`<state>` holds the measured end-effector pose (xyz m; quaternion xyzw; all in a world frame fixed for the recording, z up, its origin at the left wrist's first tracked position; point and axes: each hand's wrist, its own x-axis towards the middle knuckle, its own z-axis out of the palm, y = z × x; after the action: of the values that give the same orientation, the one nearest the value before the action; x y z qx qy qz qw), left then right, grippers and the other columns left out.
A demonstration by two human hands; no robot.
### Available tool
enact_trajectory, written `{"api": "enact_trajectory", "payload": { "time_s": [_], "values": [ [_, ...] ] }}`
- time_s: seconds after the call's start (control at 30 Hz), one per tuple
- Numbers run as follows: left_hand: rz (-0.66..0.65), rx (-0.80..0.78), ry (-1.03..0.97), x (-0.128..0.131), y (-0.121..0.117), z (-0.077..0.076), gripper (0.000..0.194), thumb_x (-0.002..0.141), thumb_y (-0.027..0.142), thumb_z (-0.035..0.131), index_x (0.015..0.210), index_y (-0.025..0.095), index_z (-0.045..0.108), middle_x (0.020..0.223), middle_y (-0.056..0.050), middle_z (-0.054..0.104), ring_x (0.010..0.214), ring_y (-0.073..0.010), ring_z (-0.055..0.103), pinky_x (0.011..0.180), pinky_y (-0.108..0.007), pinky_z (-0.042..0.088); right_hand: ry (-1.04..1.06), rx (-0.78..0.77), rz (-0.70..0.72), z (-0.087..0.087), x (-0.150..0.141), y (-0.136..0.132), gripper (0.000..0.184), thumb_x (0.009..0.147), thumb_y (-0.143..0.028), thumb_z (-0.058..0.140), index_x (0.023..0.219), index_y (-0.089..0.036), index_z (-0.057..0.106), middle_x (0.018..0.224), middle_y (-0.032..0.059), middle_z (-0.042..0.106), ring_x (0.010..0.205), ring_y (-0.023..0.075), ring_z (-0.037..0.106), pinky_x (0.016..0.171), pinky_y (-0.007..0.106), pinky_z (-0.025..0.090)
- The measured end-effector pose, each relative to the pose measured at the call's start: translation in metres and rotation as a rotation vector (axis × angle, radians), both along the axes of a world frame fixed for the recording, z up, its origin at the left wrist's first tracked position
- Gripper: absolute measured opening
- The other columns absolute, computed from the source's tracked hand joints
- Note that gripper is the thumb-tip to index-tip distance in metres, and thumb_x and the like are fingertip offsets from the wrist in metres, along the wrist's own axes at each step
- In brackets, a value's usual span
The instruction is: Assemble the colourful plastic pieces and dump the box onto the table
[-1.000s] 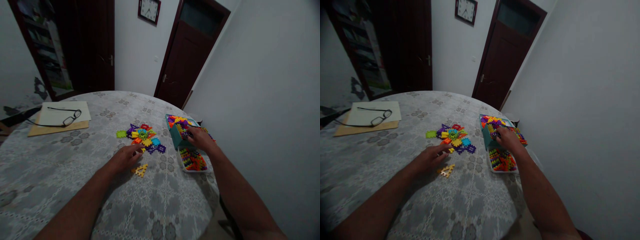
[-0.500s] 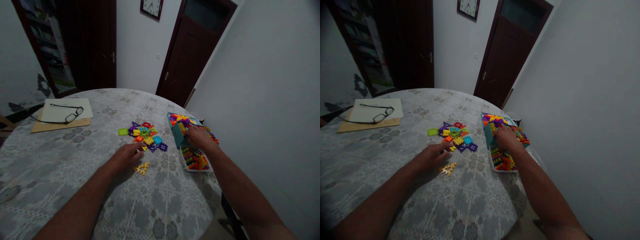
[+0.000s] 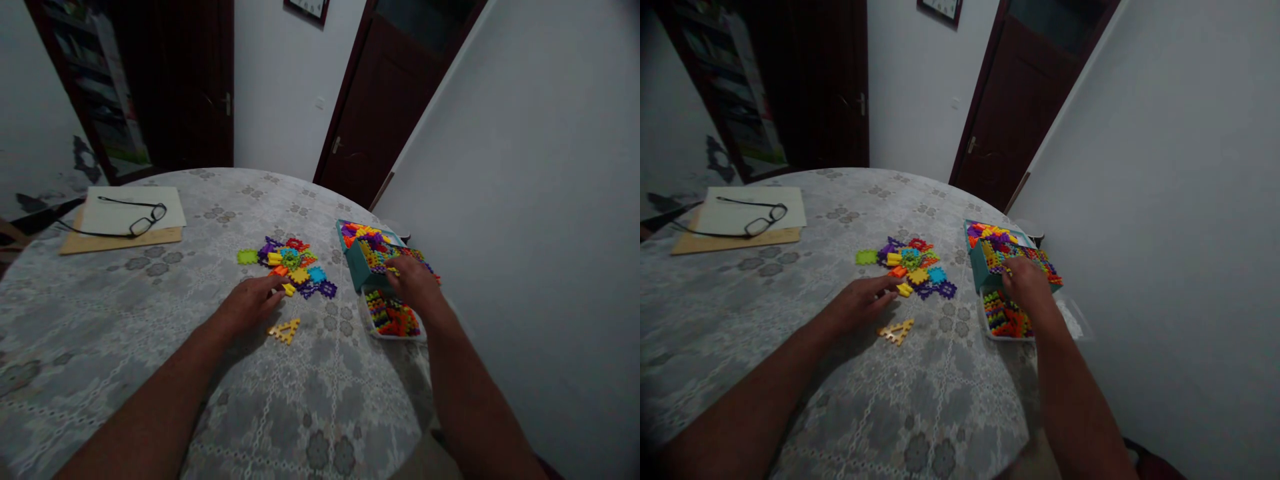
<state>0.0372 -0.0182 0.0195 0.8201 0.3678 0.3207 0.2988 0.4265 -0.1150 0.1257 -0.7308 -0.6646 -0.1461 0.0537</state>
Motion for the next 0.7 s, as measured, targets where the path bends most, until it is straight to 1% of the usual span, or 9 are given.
{"api": "enact_trajectory", "payload": {
  "time_s": [0.07,0.1,0.2,0.27,0.33,0.43,0.5,0.6,0.7],
  "values": [
    [0.066,0.031,0.02,-0.002,0.002,0.001,0.04,0.099,0.045,0.058,0.123,0.024,0.082,0.116,-0.014,0.085,0.098,-0.0314,0.078,0.096,-0.045,0.059,0.088,0.054,0.074,-0.009,-0.019,-0.012,0.03,0.108,-0.024,0.055,0.126,-0.017,0.078,0.127,0.0191,0.078,0.121,0.031,0.071,0.11,0.043,0.053],
    [0.098,0.045,0.032,-0.003,0.003,0.0,0.04,0.1,0.044,0.057,0.123,0.024,0.082,0.117,-0.014,0.084,0.1,-0.0312,0.078,0.098,-0.044,0.059,0.145,0.037,0.134,-0.014,-0.03,-0.017,0.03,0.109,-0.026,0.055,0.128,-0.017,0.077,0.127,0.0178,0.078,0.119,0.0298,0.072,0.109,0.042,0.054],
    [0.192,0.071,0.056,-0.006,0.007,-0.001,0.039,0.1,0.042,0.056,0.124,0.022,0.081,0.114,-0.014,0.084,0.1,-0.0301,0.077,0.098,-0.043,0.058,0.27,-0.141,0.286,-0.031,-0.065,-0.023,0.031,0.109,-0.032,0.059,0.133,-0.021,0.075,0.129,0.0134,0.078,0.119,0.0271,0.074,0.107,0.037,0.055],
    [0.245,0.077,0.064,-0.008,0.009,-0.002,0.037,0.1,0.04,0.057,0.122,0.023,0.081,0.113,-0.013,0.084,0.098,-0.0295,0.077,0.096,-0.043,0.058,0.283,-0.238,0.303,-0.043,-0.087,-0.016,0.032,0.107,-0.031,0.064,0.135,-0.021,0.074,0.132,0.0133,0.077,0.122,0.0278,0.073,0.108,0.038,0.054],
    [0.269,0.076,0.073,-0.01,0.01,-0.003,0.034,0.1,0.038,0.057,0.119,0.024,0.081,0.11,-0.012,0.084,0.098,-0.0289,0.077,0.095,-0.042,0.059,0.284,-0.245,0.262,-0.057,-0.105,0.0,0.031,0.105,-0.028,0.065,0.134,-0.019,0.073,0.133,0.0152,0.076,0.124,0.0289,0.071,0.11,0.039,0.053],
    [0.267,0.074,0.075,-0.01,0.009,-0.004,0.03,0.099,0.036,0.059,0.116,0.025,0.082,0.105,-0.01,0.083,0.096,-0.0282,0.077,0.091,-0.04,0.058,0.279,-0.111,0.116,-0.081,-0.124,0.026,0.034,0.104,-0.025,0.065,0.136,-0.015,0.069,0.137,0.0207,0.071,0.128,0.0323,0.067,0.112,0.043,0.051],
    [0.261,0.07,0.078,-0.011,0.008,-0.003,0.029,0.099,0.034,0.06,0.114,0.024,0.082,0.101,-0.01,0.082,0.093,-0.0281,0.077,0.091,-0.04,0.058,0.258,-0.047,0.019,-0.098,-0.132,0.037,0.038,0.104,-0.026,0.065,0.139,-0.012,0.066,0.137,0.0236,0.07,0.128,0.0348,0.065,0.111,0.045,0.051],
    [0.249,0.058,0.118,-0.011,0.007,-0.002,0.03,0.1,0.033,0.058,0.117,0.023,0.081,0.103,-0.011,0.082,0.093,-0.0285,0.077,0.092,-0.043,0.058,0.207,-0.056,-0.03,-0.116,-0.136,0.039,0.038,0.105,-0.028,0.063,0.139,-0.012,0.065,0.13,0.0229,0.072,0.123,0.0354,0.064,0.108,0.046,0.052],
    [0.24,0.052,0.177,-0.01,0.005,0.0,0.03,0.102,0.034,0.058,0.118,0.023,0.08,0.108,-0.013,0.083,0.097,-0.0289,0.077,0.095,-0.043,0.057,0.19,-0.082,-0.003,-0.122,-0.134,0.035,0.034,0.107,-0.03,0.061,0.137,-0.014,0.065,0.127,0.0218,0.071,0.123,0.0348,0.063,0.106,0.046,0.051]
  ]
}}
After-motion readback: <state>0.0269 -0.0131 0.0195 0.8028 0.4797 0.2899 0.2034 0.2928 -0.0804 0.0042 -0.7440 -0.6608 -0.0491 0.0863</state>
